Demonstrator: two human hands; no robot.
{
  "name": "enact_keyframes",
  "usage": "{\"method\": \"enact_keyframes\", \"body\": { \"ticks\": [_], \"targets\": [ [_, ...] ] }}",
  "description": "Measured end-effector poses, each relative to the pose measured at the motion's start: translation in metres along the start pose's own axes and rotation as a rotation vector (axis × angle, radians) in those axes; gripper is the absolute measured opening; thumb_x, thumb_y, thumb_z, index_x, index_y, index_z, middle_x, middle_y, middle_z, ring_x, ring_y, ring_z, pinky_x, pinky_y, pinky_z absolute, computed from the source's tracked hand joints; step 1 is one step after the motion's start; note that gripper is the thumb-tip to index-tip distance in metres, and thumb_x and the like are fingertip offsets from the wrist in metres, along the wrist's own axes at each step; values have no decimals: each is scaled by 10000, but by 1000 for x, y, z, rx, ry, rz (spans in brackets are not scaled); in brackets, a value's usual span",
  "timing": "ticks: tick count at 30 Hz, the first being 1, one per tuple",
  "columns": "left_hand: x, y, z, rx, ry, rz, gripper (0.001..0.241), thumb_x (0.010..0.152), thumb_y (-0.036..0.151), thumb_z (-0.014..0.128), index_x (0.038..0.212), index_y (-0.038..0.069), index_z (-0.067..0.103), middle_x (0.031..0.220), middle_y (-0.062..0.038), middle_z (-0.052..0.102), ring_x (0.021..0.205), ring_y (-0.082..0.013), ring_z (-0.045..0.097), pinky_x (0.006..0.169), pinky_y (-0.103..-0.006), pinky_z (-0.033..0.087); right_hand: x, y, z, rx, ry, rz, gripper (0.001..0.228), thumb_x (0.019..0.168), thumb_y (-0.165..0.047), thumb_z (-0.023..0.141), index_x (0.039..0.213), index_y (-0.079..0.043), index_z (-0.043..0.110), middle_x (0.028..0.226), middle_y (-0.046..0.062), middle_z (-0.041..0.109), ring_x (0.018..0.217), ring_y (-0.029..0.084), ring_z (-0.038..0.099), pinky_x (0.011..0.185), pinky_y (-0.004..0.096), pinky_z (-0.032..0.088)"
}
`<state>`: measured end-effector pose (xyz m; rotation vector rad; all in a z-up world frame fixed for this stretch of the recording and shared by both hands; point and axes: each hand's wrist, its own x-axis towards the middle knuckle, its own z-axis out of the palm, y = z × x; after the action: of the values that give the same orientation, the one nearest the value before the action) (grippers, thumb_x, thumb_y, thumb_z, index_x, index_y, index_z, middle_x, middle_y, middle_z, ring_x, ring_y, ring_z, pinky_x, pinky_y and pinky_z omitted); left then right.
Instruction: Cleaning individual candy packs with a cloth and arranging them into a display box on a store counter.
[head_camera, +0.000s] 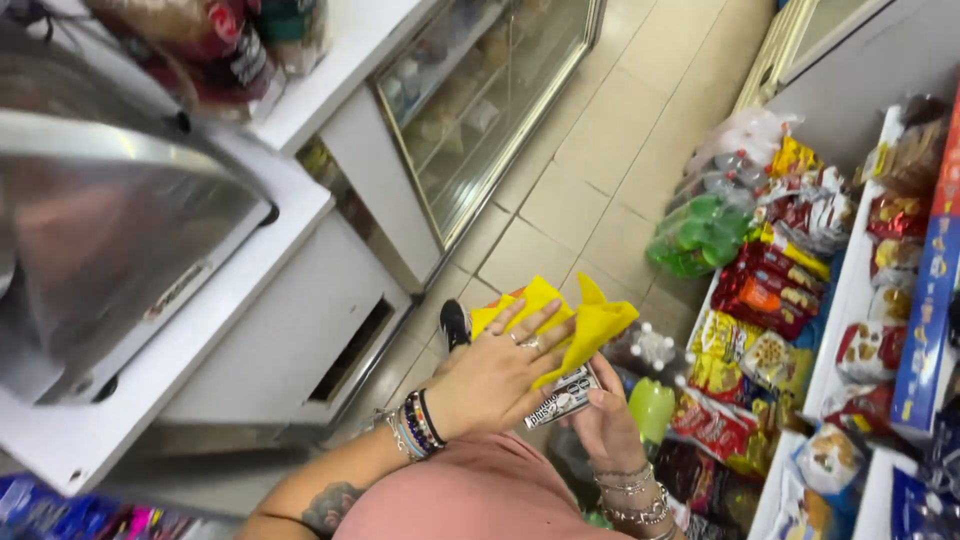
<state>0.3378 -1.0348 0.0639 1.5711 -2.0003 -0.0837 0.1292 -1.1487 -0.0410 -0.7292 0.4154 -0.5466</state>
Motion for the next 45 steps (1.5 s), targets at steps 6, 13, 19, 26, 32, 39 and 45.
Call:
{"method": "enact_keyframes", "body": {
  "ticks": [6, 13, 19, 26, 32, 39, 45],
  "targets": [
    [119, -153, -35, 29, 57, -13, 551, 1050, 388, 284, 1448, 94, 527, 1622, -137, 410, 1528, -413, 308, 1208, -606, 207, 202, -63, 30, -42, 73, 20, 678, 800, -201, 722, 1417, -36, 493, 1112, 108, 646, 799, 213, 655, 535, 321, 514],
    [226, -287, -71, 144, 68, -132, 628, 931, 371, 466, 1507, 124, 487, 1623, -118, 413, 1526, -402, 299, 1211, -625, 163, 404, -110, 36, 35, 52, 97, 589, 811, -150, 710, 1367, -72, 532, 1178, 115, 680, 903, 240, 670, 649, 327, 537],
    [301, -412, -59, 234, 8, -184, 646, 984, 403, 458, 1580, 167, 389, 1661, -39, 371, 1533, -330, 330, 1243, -623, 155, 575, -110, -26, 122, -115, 128, 501, 876, -154, 709, 1369, -177, 617, 1297, 63, 694, 1116, 256, 665, 821, 436, 576],
    [392, -532, -86, 157, 180, -367, 517, 1014, 355, 368, 1440, 121, 547, 1558, -11, 507, 1542, -276, 322, 1261, -582, 167, 787, -187, 20, 55, -499, 340, 755, 858, -77, 713, 1529, -159, 377, 1379, 122, 600, 1100, 302, 652, 717, 438, 610],
    [450, -592, -98, 67, 441, -604, 483, 1059, 316, 339, 1429, 116, 577, 1575, -133, 482, 1531, -245, 343, 1280, -603, 127, 922, -205, 31, 0, -666, 667, 644, 852, -91, 787, 1403, -149, 460, 1238, 135, 640, 946, 297, 702, 671, 403, 656],
    [458, -647, -125, -73, 693, -713, 477, 1007, 256, 406, 679, 40, 676, 720, -145, 724, 946, -346, 753, 1232, -600, 261, 1019, -150, 18, 14, -508, 876, 476, 836, -172, 691, 1289, -61, 593, 1141, 183, 712, 891, 326, 750, 793, 443, 669],
    [344, -722, -58, -465, 1036, -898, 491, 1021, 245, 410, 715, 13, 717, 677, -80, 686, 836, -285, 745, 1167, -532, 377, 1040, -170, 102, -50, -456, 759, 361, 824, -147, 731, 1165, -120, 618, 986, 74, 712, 810, 256, 745, 803, 425, 676]
  ]
}}
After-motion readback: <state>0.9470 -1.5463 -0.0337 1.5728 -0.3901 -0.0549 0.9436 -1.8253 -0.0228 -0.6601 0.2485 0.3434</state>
